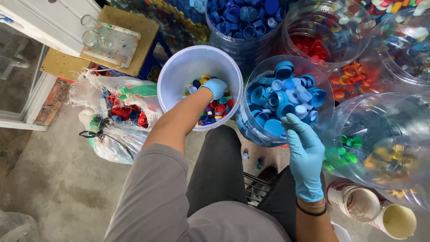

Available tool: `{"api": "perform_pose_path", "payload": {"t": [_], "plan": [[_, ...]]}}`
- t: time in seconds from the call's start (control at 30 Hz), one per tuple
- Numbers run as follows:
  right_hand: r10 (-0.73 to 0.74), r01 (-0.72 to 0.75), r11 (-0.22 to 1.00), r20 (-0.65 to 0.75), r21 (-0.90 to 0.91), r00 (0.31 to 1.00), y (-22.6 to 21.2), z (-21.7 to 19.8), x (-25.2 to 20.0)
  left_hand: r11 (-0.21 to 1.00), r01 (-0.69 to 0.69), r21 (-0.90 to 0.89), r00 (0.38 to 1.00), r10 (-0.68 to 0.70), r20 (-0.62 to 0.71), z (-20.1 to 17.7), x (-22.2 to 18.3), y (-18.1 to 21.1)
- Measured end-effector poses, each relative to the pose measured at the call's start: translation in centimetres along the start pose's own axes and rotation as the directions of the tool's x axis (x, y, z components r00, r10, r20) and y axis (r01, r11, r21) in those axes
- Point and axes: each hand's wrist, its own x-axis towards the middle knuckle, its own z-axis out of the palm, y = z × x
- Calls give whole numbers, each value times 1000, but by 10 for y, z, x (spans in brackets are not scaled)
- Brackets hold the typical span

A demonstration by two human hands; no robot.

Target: Sorting plastic bottle caps by color and type into different containers

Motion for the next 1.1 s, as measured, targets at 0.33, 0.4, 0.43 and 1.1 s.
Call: {"api": "perform_pose_path", "payload": {"t": [0.33, 0.4, 0.43, 1.1], "plan": [[8, -8, 1000, 49, 2, 999, 0, 11, 3, 857, -32, -515, 980, -74, -183, -121, -144, 22], [93, -100, 993, 118, 60, 989, -13, 20, 5, 652, -117, -749, 969, -92, -231, -153, -193, 40], [91, -99, 993, 112, 63, 990, -16, 28, 7, 656, -118, -745, 969, -87, -231, -159, -205, 49], [454, -360, 512, 111, 780, 884, 36, 0, 77, 312, -847, -430, 516, 292, -805, -197, -254, 179]]}}
